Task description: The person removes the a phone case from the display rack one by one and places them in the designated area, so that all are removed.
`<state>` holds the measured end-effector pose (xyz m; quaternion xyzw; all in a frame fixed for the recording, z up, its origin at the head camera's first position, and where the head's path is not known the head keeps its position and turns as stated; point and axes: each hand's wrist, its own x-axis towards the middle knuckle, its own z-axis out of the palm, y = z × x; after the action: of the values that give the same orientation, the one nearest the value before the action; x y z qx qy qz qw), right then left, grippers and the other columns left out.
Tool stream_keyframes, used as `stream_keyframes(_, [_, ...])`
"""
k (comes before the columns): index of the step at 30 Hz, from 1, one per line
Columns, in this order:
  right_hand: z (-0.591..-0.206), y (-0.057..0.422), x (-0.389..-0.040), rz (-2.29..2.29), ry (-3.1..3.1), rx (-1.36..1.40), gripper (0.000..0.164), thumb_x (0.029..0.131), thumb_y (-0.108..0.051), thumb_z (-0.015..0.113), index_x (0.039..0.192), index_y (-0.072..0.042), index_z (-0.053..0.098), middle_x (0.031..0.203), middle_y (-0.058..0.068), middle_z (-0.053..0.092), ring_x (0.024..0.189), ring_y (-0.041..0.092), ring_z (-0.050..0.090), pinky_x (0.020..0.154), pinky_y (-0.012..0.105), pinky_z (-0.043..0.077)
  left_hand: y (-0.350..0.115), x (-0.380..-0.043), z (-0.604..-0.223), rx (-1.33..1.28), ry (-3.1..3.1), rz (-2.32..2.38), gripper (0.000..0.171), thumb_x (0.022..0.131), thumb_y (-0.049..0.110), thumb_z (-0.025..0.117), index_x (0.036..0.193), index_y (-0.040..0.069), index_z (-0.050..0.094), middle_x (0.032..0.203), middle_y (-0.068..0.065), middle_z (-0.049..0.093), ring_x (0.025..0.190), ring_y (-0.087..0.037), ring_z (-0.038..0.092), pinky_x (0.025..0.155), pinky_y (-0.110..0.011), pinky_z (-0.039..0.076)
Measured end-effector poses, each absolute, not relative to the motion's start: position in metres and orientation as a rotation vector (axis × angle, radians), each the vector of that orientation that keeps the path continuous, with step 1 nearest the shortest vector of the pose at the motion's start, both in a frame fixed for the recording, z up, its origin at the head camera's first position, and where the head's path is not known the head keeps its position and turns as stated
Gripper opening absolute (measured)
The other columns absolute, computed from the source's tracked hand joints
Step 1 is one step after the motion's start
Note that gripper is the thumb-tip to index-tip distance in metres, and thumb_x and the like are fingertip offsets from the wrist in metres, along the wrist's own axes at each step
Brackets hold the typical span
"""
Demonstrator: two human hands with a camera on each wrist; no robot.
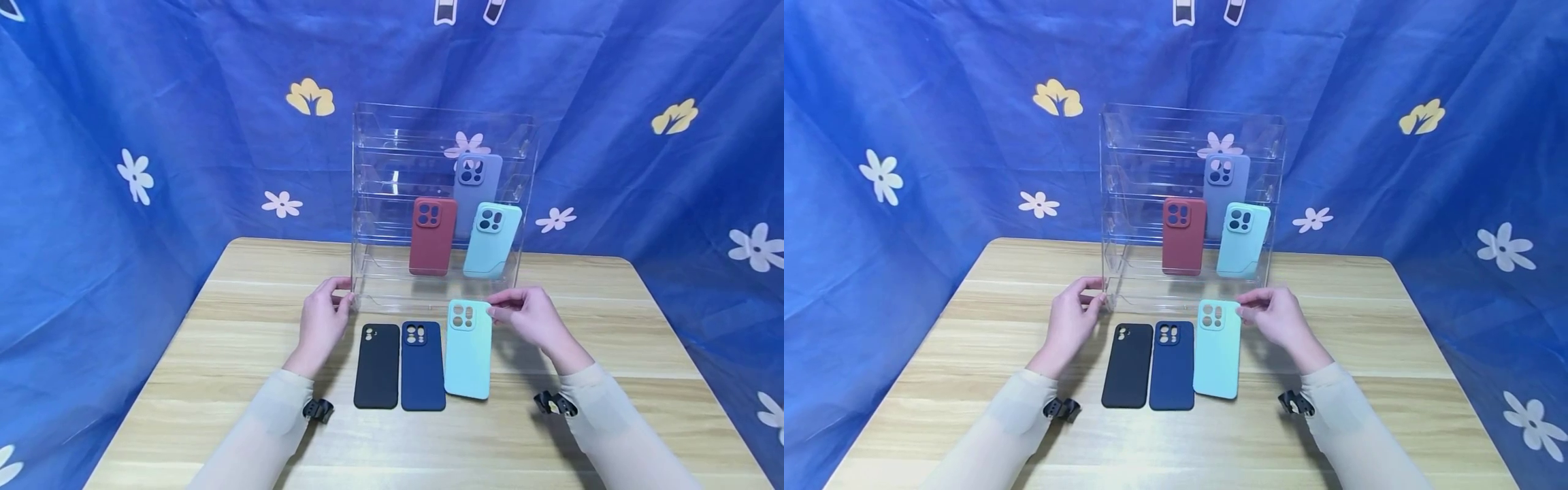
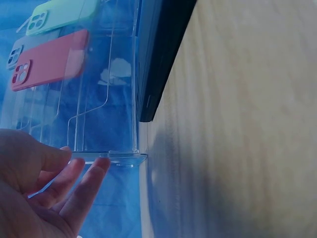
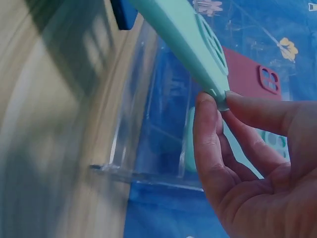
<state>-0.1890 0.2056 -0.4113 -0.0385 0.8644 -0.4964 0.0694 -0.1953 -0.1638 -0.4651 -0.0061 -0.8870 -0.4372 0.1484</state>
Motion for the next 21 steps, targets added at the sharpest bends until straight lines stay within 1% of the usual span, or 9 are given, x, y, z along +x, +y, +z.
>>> stream_keyframes(4, [-0.421, 0.209, -0.19, -1.496, 2.576, -0.088, 0.025, 0.091, -0.002, 0.073, 0.114, 0.007, 0.074, 0.1, 0.021, 0.078, 0.082, 0.03, 0.076, 0.075, 0.036, 0.065, -0.164, -0.195, -0.465, -0.014, -2.551, -1.256, 0.028, 0.097, 0.007, 0.069, 0.126, 0.006, 0.068, 0.123, -0.01, 0.072, 0.087, -0.026, 0.076, 0.071, -0.039, 0.065])
stream_keyframes(8, [-0.433, 0.209, -0.191, -1.468, 2.606, -0.07, 0.024, 0.091, -0.004, 0.075, 0.113, 0.005, 0.075, 0.098, 0.018, 0.078, 0.084, 0.03, 0.076, 0.076, 0.037, 0.065, -0.164, -0.195, -0.465, -0.019, -2.555, -1.251, 0.028, 0.098, 0.007, 0.069, 0.126, 0.006, 0.068, 0.122, -0.01, 0.072, 0.087, -0.026, 0.076, 0.072, -0.039, 0.065])
stream_keyframes(13, [-0.448, 0.205, -0.192, -1.409, 2.678, -0.035, 0.02, 0.09, -0.007, 0.077, 0.109, 0.0, 0.078, 0.097, 0.015, 0.079, 0.085, 0.031, 0.076, 0.071, 0.026, 0.061, -0.164, -0.195, -0.464, -0.015, -2.565, -1.249, 0.028, 0.098, 0.008, 0.068, 0.126, 0.006, 0.067, 0.123, -0.011, 0.072, 0.087, -0.026, 0.076, 0.071, -0.039, 0.065])
stream_keyframes(17, [-0.455, 0.201, -0.193, -1.379, 2.731, -0.031, 0.017, 0.089, -0.007, 0.078, 0.105, -0.001, 0.079, 0.104, 0.017, 0.077, 0.081, 0.024, 0.075, 0.069, 0.022, 0.058, -0.164, -0.194, -0.464, -0.005, -2.568, -1.252, 0.028, 0.098, 0.008, 0.068, 0.126, 0.006, 0.067, 0.123, -0.01, 0.072, 0.087, -0.026, 0.076, 0.072, -0.039, 0.065])
stream_keyframes(21, [-0.462, 0.198, -0.193, -1.353, 2.775, -0.023, 0.016, 0.088, -0.006, 0.079, 0.103, -0.002, 0.08, 0.113, 0.018, 0.075, 0.083, 0.017, 0.073, 0.07, 0.02, 0.058, -0.164, -0.195, -0.464, -0.007, -2.561, -1.249, 0.028, 0.098, 0.008, 0.068, 0.126, 0.006, 0.068, 0.123, -0.01, 0.072, 0.087, -0.026, 0.076, 0.072, -0.039, 0.065])
